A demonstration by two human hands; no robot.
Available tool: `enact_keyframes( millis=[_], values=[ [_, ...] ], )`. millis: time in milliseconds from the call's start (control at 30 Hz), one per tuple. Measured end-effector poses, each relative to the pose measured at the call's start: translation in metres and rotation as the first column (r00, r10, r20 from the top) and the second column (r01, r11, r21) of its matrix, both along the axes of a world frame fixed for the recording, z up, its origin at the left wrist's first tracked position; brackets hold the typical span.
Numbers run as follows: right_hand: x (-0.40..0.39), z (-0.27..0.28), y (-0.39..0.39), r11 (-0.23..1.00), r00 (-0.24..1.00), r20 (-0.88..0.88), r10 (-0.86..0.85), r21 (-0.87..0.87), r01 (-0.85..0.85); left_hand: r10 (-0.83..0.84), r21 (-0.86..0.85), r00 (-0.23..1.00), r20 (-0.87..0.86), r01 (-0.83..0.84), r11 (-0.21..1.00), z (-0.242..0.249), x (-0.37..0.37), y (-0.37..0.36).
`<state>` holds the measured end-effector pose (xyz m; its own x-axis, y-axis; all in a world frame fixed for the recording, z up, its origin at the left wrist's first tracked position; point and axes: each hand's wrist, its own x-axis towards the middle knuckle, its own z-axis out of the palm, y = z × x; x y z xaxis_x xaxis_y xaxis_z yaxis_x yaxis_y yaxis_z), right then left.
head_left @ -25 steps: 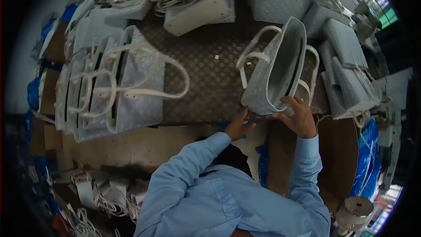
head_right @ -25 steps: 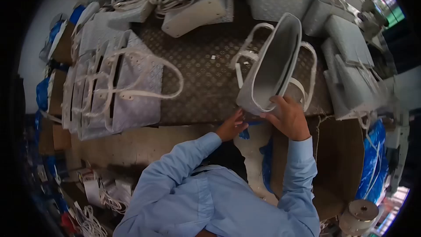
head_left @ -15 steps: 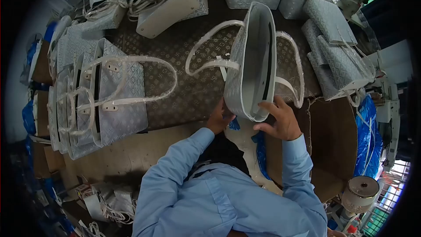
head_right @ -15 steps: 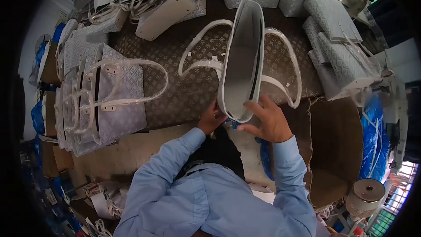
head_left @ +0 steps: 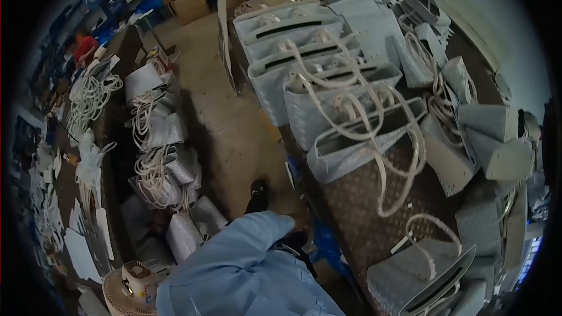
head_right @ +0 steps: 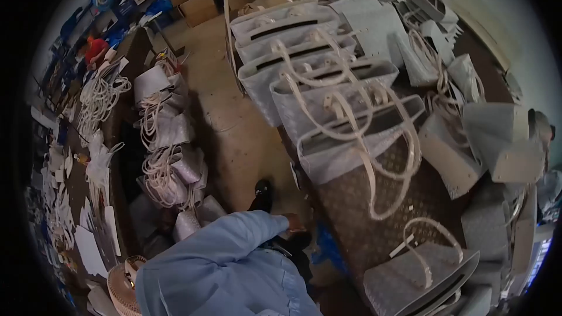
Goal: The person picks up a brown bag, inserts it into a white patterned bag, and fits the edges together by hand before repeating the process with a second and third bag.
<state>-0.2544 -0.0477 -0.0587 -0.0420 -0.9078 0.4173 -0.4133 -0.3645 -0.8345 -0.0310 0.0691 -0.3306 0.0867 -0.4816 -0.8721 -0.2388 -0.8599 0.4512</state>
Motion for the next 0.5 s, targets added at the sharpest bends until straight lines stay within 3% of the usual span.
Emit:
enact_keyframes(
  millis=[33,67,133,167,233,267,333,400,467,500],
  values=[
    [0.027,-0.017,0.007,0.982,0.988,-0.016,0.153,0.114,-0.150,0.152,0.158,0.988,0.035,-0.155,0.975,-0.009,0.042,0.020],
    [0.057,-0.038,0.015,0.923,0.949,-0.027,0.314,0.245,-0.298,0.234,0.213,0.970,0.066,-0.243,0.946,-0.013,0.081,0.050],
    [0.114,-0.080,0.022,0.676,0.789,-0.030,0.613,0.536,-0.505,0.246,0.213,0.962,0.116,-0.266,0.940,-0.015,0.148,0.114],
    [0.137,-0.102,0.024,0.532,0.687,-0.037,0.726,0.664,-0.526,0.185,0.219,0.973,0.140,-0.212,0.952,-0.014,0.174,0.144],
    [0.181,-0.148,0.029,0.320,0.489,-0.077,0.869,0.840,-0.437,-0.222,0.253,0.956,0.190,0.171,0.952,-0.009,0.213,0.201],
    [0.195,-0.166,0.021,0.268,0.382,-0.130,0.915,0.903,-0.335,-0.499,0.274,0.838,0.220,0.438,0.856,-0.004,0.226,0.227],
    [0.219,-0.181,0.009,0.239,0.202,-0.207,0.957,0.960,-0.148,-0.669,0.284,0.683,0.294,0.606,0.743,0.000,0.255,0.272],
    [0.258,-0.184,0.014,0.266,0.143,-0.251,0.957,0.959,-0.100,-0.578,0.230,0.610,0.542,0.554,0.800,-0.031,0.290,0.278],
    [0.329,-0.186,0.036,0.251,0.193,-0.210,0.958,0.943,-0.220,-0.295,0.120,0.355,0.887,0.440,0.890,-0.061,0.322,0.314],
    [0.373,-0.187,0.050,0.220,0.229,-0.151,0.962,0.922,-0.318,0.232,-0.165,0.870,0.435,-0.177,0.970,-0.026,0.359,0.322]
  ],
)
